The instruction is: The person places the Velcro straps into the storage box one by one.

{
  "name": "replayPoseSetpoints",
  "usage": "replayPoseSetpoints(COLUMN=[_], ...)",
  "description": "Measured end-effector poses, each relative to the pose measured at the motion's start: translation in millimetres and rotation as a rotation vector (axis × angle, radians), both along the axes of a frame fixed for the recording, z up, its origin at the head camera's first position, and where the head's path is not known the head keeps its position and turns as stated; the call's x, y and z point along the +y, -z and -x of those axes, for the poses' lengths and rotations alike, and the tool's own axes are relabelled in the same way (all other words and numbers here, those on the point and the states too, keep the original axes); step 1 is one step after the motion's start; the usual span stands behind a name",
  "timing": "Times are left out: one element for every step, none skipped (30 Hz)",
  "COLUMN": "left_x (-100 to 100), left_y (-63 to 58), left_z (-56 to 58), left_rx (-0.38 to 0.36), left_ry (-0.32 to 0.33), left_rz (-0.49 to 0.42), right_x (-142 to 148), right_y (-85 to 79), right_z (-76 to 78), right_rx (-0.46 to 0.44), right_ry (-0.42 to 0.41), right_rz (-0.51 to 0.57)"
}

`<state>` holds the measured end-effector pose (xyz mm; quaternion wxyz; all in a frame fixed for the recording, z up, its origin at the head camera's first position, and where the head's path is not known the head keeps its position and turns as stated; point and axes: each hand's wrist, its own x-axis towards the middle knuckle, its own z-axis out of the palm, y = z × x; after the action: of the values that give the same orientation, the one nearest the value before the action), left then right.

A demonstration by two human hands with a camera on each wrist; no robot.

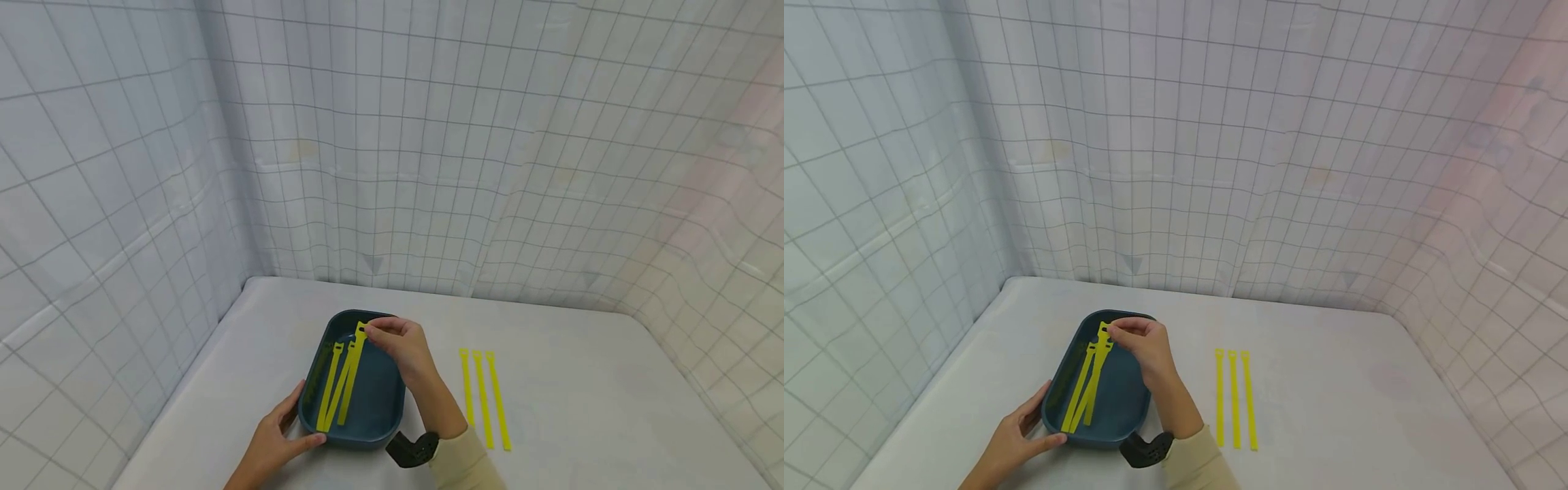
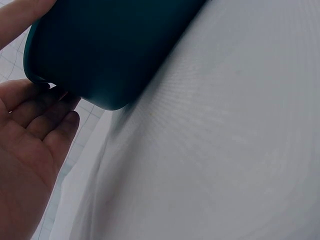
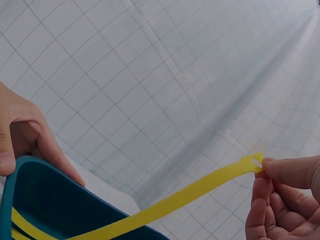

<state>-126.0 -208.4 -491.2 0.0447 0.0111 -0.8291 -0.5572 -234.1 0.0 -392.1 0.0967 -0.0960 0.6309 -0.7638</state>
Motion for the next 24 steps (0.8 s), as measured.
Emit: replayPoseSetpoints(left_x=[-0.1, -0.1, -0.1, -0.1, 0.0, 0.0, -0.1, 0.0, 0.0, -0.2, -0.3, -0.5, -0.6, -0.7, -0.9, -1.0, -1.1, -1.2, -1.2, -1.2, -1.2, -1.1, -1.1, -1.1], left_y=[0.0, 0.1, 0.2, 0.2, 0.3, 0.4, 0.4, 0.4, 0.3, 0.3, 0.3, 0.4, 0.4, 0.5, 0.6, 0.8, 0.9, 1.1, 1.1, 1.1, 1.1, 1.0, 0.9, 0.9], left_z=[-0.1, -0.2, -0.2, -0.2, -0.1, -0.1, -0.1, -0.1, -0.1, 0.0, 0.1, 0.1, 0.3, 0.6, 0.8, 1.0, 1.1, 1.2, 1.2, 1.1, 1.0, 0.9, 0.8, 0.6], left_rx=[0.003, 0.006, 0.009, 0.012, 0.014, 0.015, 0.015, 0.017, 0.017, 0.016, 0.015, 0.011, 0.008, 0.005, 0.001, -0.001, -0.003, -0.004, -0.005, -0.007, -0.008, -0.009, -0.01, -0.012], left_ry=[0.0, -0.001, -0.001, 0.0, 0.002, 0.003, 0.004, 0.004, 0.003, 0.003, 0.002, 0.002, 0.002, 0.002, 0.002, 0.002, 0.002, 0.001, 0.0, -0.001, -0.001, -0.001, -0.001, -0.001], left_rz=[0.003, 0.006, 0.006, 0.005, 0.006, 0.005, 0.005, 0.006, 0.006, 0.006, 0.006, 0.007, 0.008, 0.009, 0.01, 0.012, 0.013, 0.014, 0.014, 0.016, 0.017, 0.018, 0.02, 0.021], right_x=[-1.2, -2.3, -3.2, -4.0, -4.6, -5.1, -5.6, -6.0, -6.3, -6.7, -7.0, -7.3, -7.6, -8.0, -8.4, -8.8, -9.2, -9.6, -10.1, -10.5, -11.0, -11.4, -11.9, -12.5], right_y=[0.2, 0.4, 0.5, 0.5, 0.8, 1.1, 1.7, 2.1, 2.8, 3.7, 4.5, 5.2, 6.0, 6.9, 7.9, 9.1, 10.3, 11.8, 13.5, 15.4, 17.4, 19.3, 21.2, 23.2], right_z=[-0.6, -1.2, -1.9, -2.5, -3.1, -3.6, -4.0, -4.4, -4.5, -4.6, -4.6, -4.6, -4.4, -4.1, -3.8, -3.4, -3.0, -2.6, -1.9, -1.3, -0.4, 0.5, 1.3, 2.5], right_rx=[-0.005, -0.006, -0.01, -0.012, -0.014, -0.015, -0.018, -0.016, -0.019, -0.019, -0.019, -0.02, -0.021, -0.022, -0.026, -0.028, -0.03, -0.032, -0.032, -0.032, -0.031, -0.03, -0.024, -0.019], right_ry=[0.004, 0.007, 0.011, 0.014, 0.016, 0.017, 0.018, 0.018, 0.019, 0.02, 0.022, 0.026, 0.031, 0.037, 0.044, 0.052, 0.061, 0.07, 0.078, 0.087, 0.095, 0.1, 0.107, 0.111], right_rz=[0.004, 0.005, 0.008, 0.009, 0.01, 0.01, 0.009, 0.008, 0.007, 0.005, 0.004, 0.004, 0.004, 0.002, -0.001, -0.006, -0.013, -0.022, -0.031, -0.038, -0.045, -0.047, -0.051, -0.053])
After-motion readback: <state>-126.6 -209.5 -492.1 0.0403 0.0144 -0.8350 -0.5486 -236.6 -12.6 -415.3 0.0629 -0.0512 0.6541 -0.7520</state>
